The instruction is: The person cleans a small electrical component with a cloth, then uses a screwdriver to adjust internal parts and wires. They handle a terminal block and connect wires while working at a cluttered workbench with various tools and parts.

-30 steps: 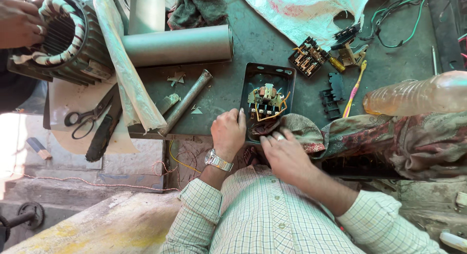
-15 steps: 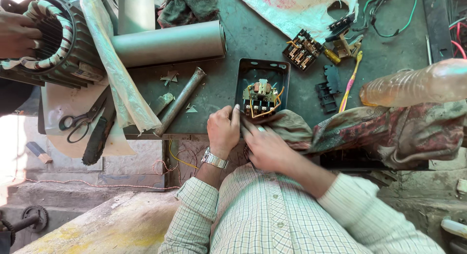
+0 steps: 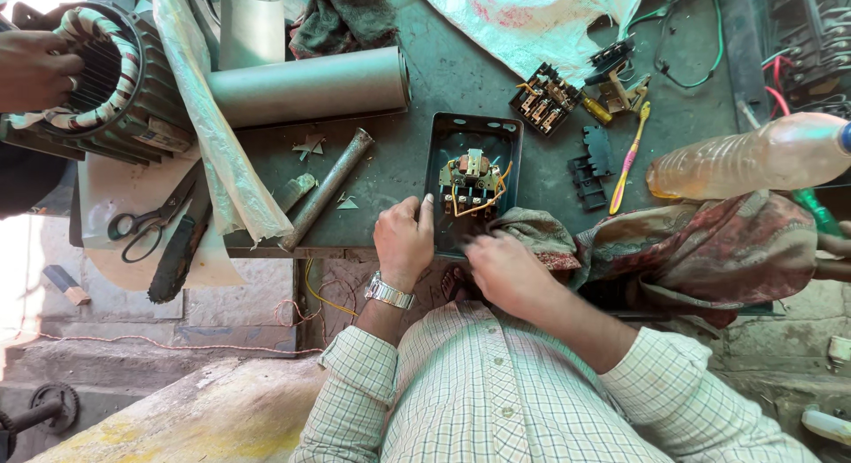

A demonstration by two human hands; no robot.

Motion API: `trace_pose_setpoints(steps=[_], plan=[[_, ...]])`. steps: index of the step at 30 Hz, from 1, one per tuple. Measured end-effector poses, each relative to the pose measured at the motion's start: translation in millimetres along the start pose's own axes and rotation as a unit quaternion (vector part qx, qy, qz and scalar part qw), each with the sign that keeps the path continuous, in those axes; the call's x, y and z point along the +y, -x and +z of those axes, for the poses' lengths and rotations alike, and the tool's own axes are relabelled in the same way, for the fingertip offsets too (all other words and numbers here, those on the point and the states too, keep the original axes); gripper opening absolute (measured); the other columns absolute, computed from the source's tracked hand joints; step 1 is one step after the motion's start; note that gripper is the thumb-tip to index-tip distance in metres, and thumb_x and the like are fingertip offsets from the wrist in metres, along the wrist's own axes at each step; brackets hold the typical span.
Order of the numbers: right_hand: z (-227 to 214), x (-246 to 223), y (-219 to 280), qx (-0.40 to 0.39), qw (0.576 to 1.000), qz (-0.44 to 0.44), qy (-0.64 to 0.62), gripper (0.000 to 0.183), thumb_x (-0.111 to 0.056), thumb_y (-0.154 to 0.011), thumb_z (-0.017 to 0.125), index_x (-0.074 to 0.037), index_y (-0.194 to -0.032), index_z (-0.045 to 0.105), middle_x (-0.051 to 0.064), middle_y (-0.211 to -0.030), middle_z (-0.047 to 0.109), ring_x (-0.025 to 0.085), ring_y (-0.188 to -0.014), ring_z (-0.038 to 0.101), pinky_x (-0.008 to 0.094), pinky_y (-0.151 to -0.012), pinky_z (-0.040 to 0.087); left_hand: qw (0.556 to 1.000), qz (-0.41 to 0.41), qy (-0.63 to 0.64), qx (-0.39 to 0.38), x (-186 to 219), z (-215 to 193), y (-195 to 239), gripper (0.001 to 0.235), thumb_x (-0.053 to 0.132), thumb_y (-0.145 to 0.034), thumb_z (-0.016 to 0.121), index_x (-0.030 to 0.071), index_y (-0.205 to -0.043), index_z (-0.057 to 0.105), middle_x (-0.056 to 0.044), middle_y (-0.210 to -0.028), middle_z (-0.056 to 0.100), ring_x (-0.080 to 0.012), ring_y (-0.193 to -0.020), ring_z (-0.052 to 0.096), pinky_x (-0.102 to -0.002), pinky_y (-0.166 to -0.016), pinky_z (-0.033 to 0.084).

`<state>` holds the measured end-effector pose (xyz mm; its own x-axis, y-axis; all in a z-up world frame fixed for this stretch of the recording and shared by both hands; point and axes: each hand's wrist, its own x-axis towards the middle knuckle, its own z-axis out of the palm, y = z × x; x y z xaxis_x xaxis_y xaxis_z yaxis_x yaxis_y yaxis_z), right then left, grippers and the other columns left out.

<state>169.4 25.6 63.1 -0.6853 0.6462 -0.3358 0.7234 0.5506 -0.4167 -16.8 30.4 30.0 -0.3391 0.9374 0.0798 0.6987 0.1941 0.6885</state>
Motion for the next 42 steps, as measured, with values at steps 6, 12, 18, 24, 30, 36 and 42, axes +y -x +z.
trace_pose_setpoints(steps=[6,12,18,24,30,36,42], plan=[[-6.0,-15.7,-9.4,0.201,0.972,-0.087,-0.083,0.063,-0.011,-0.082,0.062,0.009,-0.141,0.053,0.026,-0.141,0.056,0.037,-0.121,0.055,0.044,-0.106,0.042,1.000,-0.002,0.004,-0.007,-3.3,0.4,0.4,0.041,0.031,-0.099,0.063,0.002,-0.069,0.060,-0.023,-0.071,0.065,-0.0442,-0.068,0.063,-0.053,-0.060,0.048],[0.3,-14.1,2.9,0.148,0.987,0.000,0.066,0.057,-0.038,-0.095,0.061,0.007,-0.131,0.058,0.022,-0.135,0.059,0.030,-0.126,0.056,0.050,-0.119,0.027,1.000,0.000,0.001,0.009,-1.3,0.4,2.6,0.042,0.032,-0.098,0.064,0.002,-0.068,0.060,-0.023,-0.070,0.064,-0.0441,-0.064,0.063,-0.053,-0.058,0.048],[3.5,0.0,23.2,0.234,0.968,0.040,0.078,0.054,-0.038,-0.093,0.064,0.004,-0.126,0.065,0.019,-0.127,0.066,0.028,-0.123,0.060,0.053,-0.120,0.028,1.000,-0.029,-0.007,0.000,-1.2,1.4,2.1,0.043,0.032,-0.098,0.066,0.001,-0.069,0.059,-0.023,-0.070,0.065,-0.0443,-0.066,0.063,-0.054,-0.060,0.048],[-3.3,1.9,27.6,0.272,0.962,-0.032,-0.021,0.035,-0.018,-0.085,0.075,-0.002,-0.115,0.070,0.012,-0.111,0.072,0.035,-0.115,0.064,0.044,-0.103,0.049,0.998,0.049,-0.024,0.027,3.7,-4.6,1.1,0.019,0.024,-0.093,0.068,0.007,-0.101,0.069,-0.015,-0.092,0.073,-0.0364,-0.081,0.069,-0.047,-0.069,0.055],[-18.3,40.7,92.4,0.406,0.893,0.037,-0.188,0.018,-0.002,-0.078,0.070,-0.003,-0.096,0.071,0.014,-0.098,0.071,0.031,-0.092,0.073,0.038,-0.084,0.057,0.988,0.082,-0.128,-0.002,1.9,-8.6,-8.2,0.024,0.023,-0.093,0.072,0.012,-0.114,0.074,-0.009,-0.099,0.070,-0.0319,-0.082,0.070,-0.044,-0.069,0.056],[-16.1,108.2,203.1,0.516,0.815,0.229,-0.130,0.012,-0.001,-0.091,0.065,-0.002,-0.090,0.077,0.012,-0.096,0.069,0.024,-0.091,0.070,0.036,-0.083,0.056,0.981,0.119,-0.154,-0.022,-7.4,-24.6,-46.1,0.023,0.022,-0.091,0.075,0.015,-0.113,0.077,-0.007,-0.094,0.068,-0.0307,-0.083,0.070,-0.044,-0.068,0.054],[60.9,178.3,222.3,0.232,0.870,0.422,-0.106,0.053,-0.044,-0.096,0.064,0.000,-0.124,0.066,0.020,-0.118,0.068,0.035,-0.107,0.068,0.049,-0.094,0.053,0.973,0.184,-0.137,0.024,2.3,-32.1,-53.0,0.026,0.014,-0.091,0.075,0.011,-0.117,0.077,-0.009,-0.101,0.069,-0.0306,-0.087,0.069,-0.043,-0.071,0.054]])
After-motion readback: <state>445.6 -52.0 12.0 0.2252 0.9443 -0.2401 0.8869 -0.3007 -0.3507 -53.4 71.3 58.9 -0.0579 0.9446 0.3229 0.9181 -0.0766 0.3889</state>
